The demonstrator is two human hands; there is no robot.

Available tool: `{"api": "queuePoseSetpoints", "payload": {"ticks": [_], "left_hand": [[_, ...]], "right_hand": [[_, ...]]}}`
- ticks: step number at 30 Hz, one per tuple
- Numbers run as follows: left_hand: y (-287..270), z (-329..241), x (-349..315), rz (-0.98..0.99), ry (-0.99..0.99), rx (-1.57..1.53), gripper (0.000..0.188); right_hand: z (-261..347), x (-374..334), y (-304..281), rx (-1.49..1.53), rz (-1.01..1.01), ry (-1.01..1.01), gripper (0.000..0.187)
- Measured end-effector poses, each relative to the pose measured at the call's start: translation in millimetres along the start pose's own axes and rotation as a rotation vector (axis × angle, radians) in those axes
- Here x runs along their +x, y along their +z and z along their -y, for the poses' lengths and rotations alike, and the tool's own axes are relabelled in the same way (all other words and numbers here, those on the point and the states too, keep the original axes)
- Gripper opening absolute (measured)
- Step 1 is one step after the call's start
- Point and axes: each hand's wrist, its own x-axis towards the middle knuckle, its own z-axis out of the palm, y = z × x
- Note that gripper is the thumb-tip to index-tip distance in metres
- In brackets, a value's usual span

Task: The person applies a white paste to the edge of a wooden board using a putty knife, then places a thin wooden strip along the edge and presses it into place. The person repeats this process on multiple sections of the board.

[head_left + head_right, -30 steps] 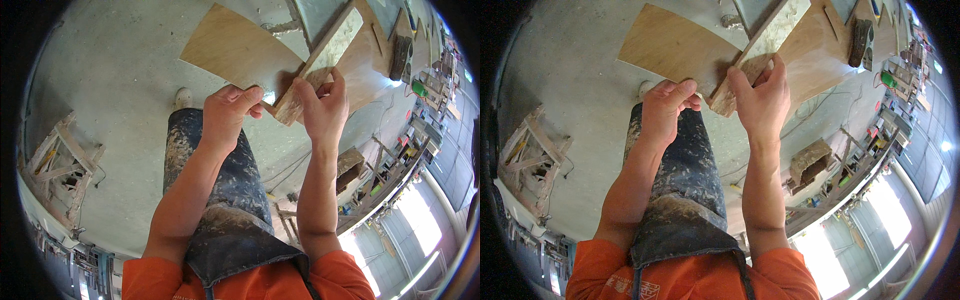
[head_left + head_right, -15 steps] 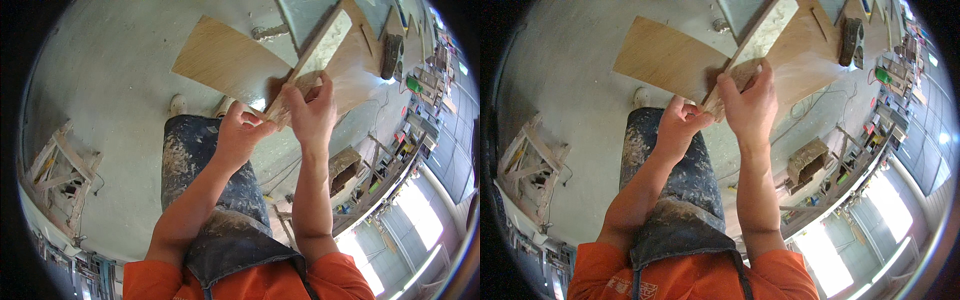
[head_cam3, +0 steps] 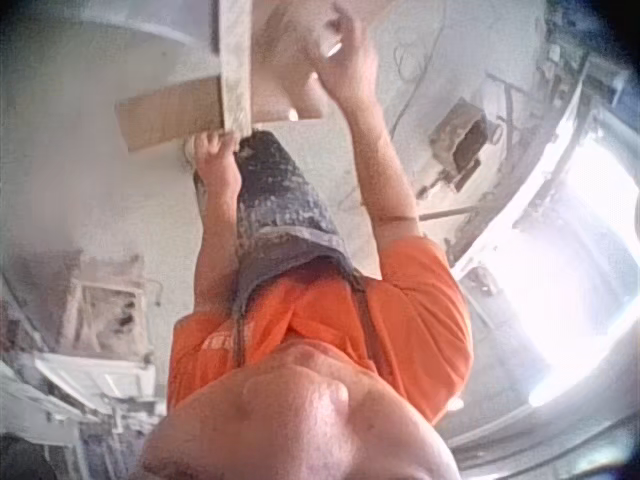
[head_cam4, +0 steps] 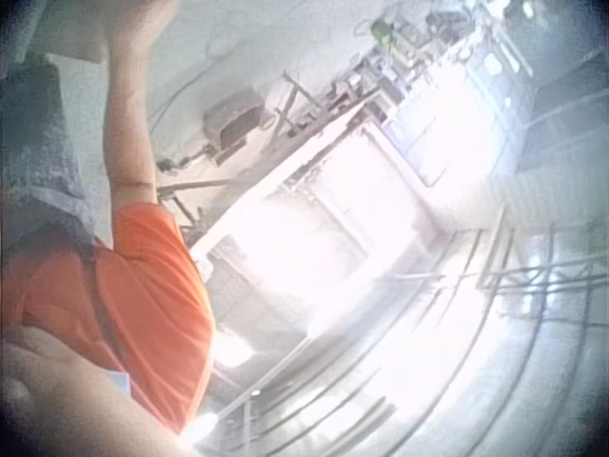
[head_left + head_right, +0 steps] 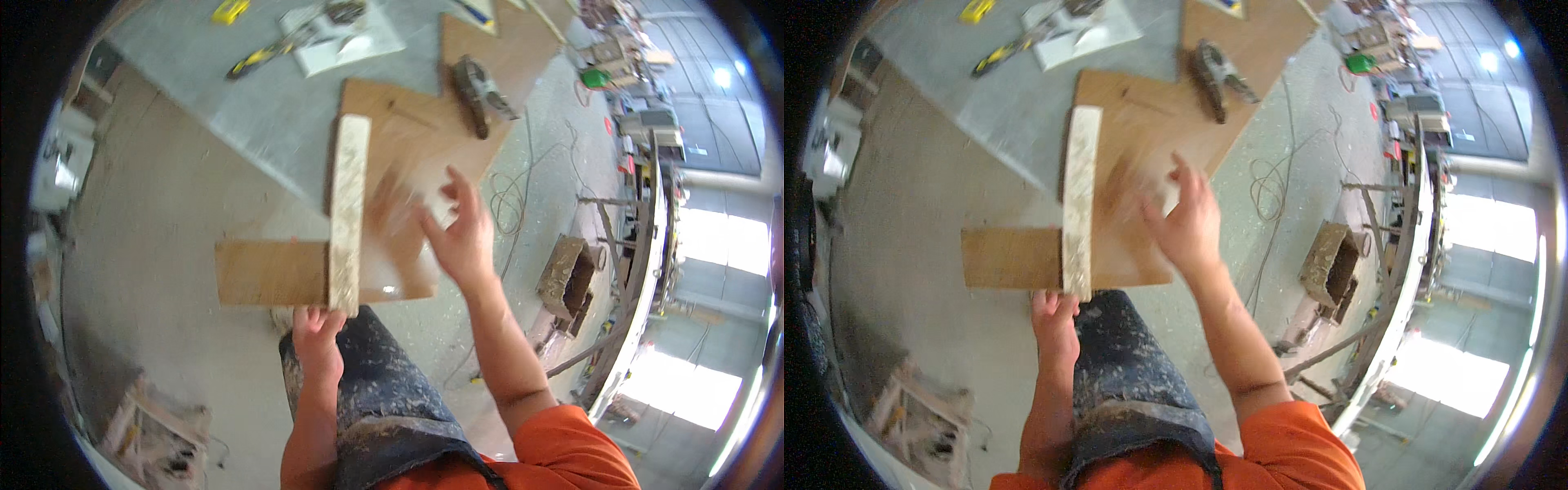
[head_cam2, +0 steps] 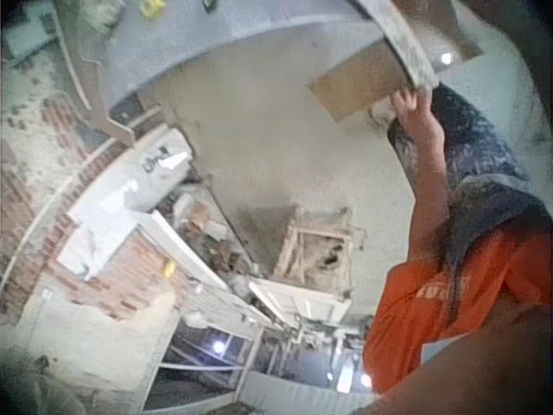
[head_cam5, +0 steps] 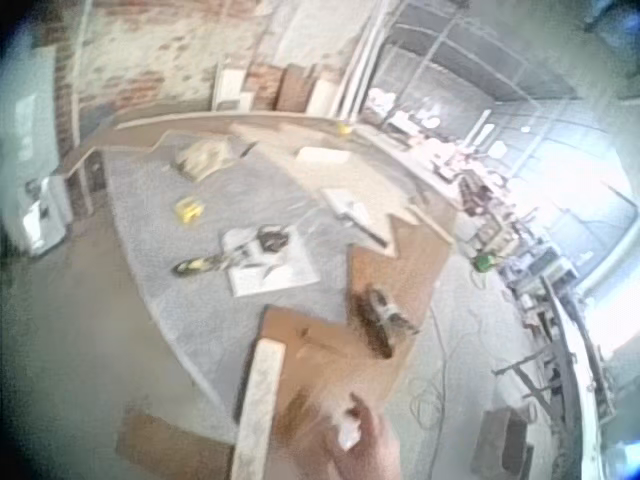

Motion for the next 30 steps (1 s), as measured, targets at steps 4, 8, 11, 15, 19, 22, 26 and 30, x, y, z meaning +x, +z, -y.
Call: {"api": "queuePoseSetpoints", "payload": {"ticks": [4,8,11,15,19,22,26,30], "left_hand": [[-4.3,-1.4,-1.6,0.015,0.038,0.018,0.044],[-14.8,-2.2,-0.1,0.006,0.059,0.002,0.031],[-18.3,-3.7,-0.8,-0.014,0.068,-0.029,0.034],[-22.6,-6.1,-0.7,0.013,0.070,-0.020,0.038],[-15.2,-9.3,0.4,0.014,0.056,0.019,0.036],[-23.1,-6.1,2.8,0.035,0.060,0.031,0.031],[-0.8,-12.7,-5.7,-0.016,0.003,0.123,0.025],[-6.8,-17.8,-3.0,0.042,0.015,0.164,0.021]], "right_hand": [[-71.8,89.7,-27.0,-0.191,-0.174,0.157,0.101],[-102.2,142.4,-24.7,-0.313,-0.027,0.246,0.108],[-106.9,158.3,-18.0,-0.292,0.041,0.296,0.104],[-96.6,161.1,-26.4,-0.311,0.007,0.244,0.089],[-116.9,145.9,-62.1,0.050,-0.125,0.291,0.078],[-125.1,64.1,-102.7,0.811,-0.295,0.184,0.085],[-191.4,-117.3,-36.5,0.874,-0.257,0.662,0.056],[-187.4,-306.7,104.7,0.569,0.062,0.892,0.080]]}}
